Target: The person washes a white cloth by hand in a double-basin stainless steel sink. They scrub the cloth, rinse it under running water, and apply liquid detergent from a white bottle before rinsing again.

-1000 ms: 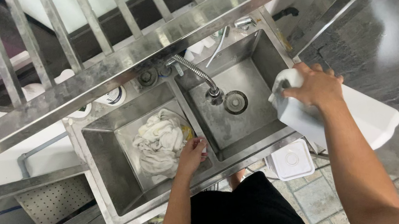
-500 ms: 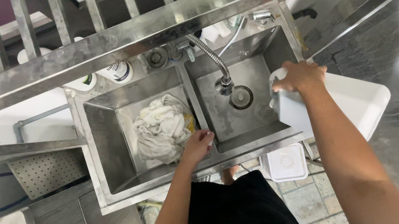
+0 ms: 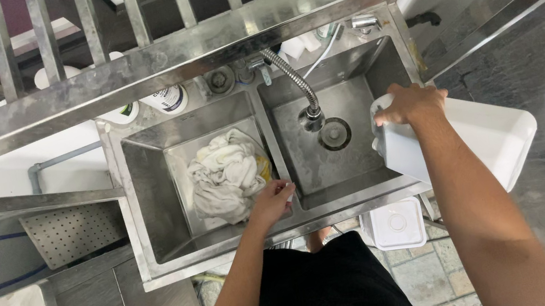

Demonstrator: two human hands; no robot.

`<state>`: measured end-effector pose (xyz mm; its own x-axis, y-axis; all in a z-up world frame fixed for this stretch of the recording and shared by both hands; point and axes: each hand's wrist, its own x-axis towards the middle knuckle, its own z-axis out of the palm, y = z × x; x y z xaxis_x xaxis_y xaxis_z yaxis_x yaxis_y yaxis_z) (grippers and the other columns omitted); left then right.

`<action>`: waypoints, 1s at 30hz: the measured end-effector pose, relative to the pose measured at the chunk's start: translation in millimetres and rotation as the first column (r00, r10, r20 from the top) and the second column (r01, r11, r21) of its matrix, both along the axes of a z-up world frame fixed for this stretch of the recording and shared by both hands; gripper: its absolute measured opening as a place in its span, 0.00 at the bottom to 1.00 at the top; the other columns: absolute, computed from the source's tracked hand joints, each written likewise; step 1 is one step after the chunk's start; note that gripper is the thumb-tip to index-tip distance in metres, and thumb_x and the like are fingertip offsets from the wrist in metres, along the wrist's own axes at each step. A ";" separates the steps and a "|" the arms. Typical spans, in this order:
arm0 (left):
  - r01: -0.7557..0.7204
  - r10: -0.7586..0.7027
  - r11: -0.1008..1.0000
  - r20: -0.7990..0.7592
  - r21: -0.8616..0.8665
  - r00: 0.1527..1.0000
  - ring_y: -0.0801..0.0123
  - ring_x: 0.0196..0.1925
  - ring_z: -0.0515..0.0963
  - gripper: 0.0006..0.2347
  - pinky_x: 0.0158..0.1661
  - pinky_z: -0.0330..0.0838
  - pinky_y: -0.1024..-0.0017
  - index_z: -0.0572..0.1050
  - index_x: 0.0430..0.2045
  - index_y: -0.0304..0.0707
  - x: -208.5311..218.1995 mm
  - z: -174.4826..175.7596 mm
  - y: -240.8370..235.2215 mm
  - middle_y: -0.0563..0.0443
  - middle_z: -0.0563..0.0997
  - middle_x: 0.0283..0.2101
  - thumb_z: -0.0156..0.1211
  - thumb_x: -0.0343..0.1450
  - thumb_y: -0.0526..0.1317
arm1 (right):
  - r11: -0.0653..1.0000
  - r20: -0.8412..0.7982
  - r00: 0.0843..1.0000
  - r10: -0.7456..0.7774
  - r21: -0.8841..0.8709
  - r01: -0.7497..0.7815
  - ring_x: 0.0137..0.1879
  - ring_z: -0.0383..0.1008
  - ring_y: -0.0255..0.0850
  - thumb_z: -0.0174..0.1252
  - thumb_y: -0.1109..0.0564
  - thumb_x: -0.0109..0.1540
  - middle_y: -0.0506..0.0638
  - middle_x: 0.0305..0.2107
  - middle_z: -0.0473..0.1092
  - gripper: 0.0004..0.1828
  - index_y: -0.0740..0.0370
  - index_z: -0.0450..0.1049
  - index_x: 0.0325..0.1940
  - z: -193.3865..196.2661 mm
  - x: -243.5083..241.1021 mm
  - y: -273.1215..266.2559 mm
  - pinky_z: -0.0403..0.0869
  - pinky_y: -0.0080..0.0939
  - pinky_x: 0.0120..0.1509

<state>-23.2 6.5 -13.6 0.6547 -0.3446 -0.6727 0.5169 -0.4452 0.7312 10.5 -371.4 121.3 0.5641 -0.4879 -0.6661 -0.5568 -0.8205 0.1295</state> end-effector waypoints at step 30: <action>0.178 -0.177 0.976 0.023 -0.121 0.984 0.70 0.42 0.82 0.18 0.39 0.79 0.71 0.73 0.54 0.37 -14.2 -2.4 -59.0 0.50 0.82 0.44 0.61 0.72 0.43 | 0.998 0.093 0.994 -0.056 -0.015 0.058 0.73 0.60 0.64 0.68 0.30 0.51 0.57 0.68 0.63 0.49 0.41 0.63 0.74 18.8 -18.8 7.6 0.60 0.67 0.71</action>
